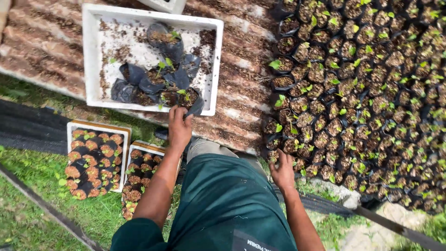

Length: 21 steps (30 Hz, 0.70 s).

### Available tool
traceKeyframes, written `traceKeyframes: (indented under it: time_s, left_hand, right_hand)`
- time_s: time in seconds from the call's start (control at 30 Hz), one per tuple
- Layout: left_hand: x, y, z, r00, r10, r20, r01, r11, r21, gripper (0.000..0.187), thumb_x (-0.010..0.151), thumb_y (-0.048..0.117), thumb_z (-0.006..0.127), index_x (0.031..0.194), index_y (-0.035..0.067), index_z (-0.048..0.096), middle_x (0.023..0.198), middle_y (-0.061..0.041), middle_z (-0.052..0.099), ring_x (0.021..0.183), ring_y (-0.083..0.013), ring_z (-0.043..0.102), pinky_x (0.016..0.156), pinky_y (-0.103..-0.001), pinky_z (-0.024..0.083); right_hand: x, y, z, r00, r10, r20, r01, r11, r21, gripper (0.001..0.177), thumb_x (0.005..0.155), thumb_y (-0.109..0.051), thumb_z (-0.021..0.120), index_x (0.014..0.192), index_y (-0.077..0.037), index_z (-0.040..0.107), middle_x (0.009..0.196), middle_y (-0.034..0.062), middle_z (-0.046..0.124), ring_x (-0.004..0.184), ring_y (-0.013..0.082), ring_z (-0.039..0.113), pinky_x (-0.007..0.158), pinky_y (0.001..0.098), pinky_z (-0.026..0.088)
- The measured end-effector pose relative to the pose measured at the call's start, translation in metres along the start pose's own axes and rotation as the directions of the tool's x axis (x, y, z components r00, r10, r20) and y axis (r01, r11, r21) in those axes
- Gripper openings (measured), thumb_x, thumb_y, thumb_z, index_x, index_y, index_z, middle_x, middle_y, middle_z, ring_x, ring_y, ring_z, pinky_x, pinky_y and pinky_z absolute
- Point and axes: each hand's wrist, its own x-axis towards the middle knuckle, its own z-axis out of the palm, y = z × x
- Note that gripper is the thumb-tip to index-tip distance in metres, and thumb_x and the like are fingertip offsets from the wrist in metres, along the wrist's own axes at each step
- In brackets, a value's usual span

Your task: Moving small seedling bags from a corrugated nursery bed into white plastic trays for transport or organization.

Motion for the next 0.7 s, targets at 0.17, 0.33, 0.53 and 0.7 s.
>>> traceKeyframes:
  time_s: [0.17,0.33,0.53,0.7]
  left_hand:
    - [0.013,0.000,0.086,0.940,0.219,0.260,-0.187,0.972,-0.143,0.020,0.098,0.018,0.073,0.106,0.014,0.055,0.130,-0.018,0.053,0.124,-0.0504,0.059,0.092,-0.053,0.058]
    - [0.021,0.032,0.170,0.886,0.231,0.401,-0.107,0.946,-0.308,0.034,0.078,-0.009,0.080,0.092,0.008,0.053,0.130,-0.023,0.051,0.117,-0.0605,0.059,0.088,-0.058,0.061]
    - [-0.014,0.061,0.251,0.833,0.136,0.536,-0.001,0.969,-0.245,0.033,0.092,-0.012,0.069,0.085,0.006,0.043,0.149,-0.023,0.039,0.124,-0.0652,0.050,0.081,-0.060,0.066]
    - [-0.027,0.069,0.292,0.806,0.056,0.590,0.144,0.947,-0.286,0.038,0.087,-0.010,0.070,0.104,0.011,0.043,0.154,-0.019,0.034,0.132,-0.0584,0.048,0.094,-0.064,0.059]
  right_hand:
    - [-0.019,-0.029,-0.020,0.999,0.037,-0.036,-0.035,0.998,0.048,0.061,0.088,-0.026,0.074,0.144,-0.014,0.054,0.121,0.0135,0.054,0.114,0.0399,0.062,0.089,0.0517,0.058]
    - [-0.040,-0.026,-0.019,0.985,0.118,-0.128,-0.092,0.977,0.194,0.062,0.085,-0.022,0.077,0.142,-0.015,0.054,0.115,0.0134,0.056,0.108,0.0389,0.066,0.084,0.0493,0.060]
    - [-0.065,0.027,-0.002,0.972,0.211,-0.103,-0.180,0.951,0.251,0.065,0.082,-0.023,0.081,0.143,-0.021,0.058,0.113,0.0091,0.057,0.108,0.0375,0.067,0.090,0.0487,0.060]
    - [-0.061,0.069,-0.022,0.979,0.185,-0.080,-0.164,0.962,0.217,0.064,0.084,-0.028,0.079,0.144,-0.027,0.055,0.117,0.0050,0.058,0.115,0.0309,0.066,0.098,0.0457,0.058]
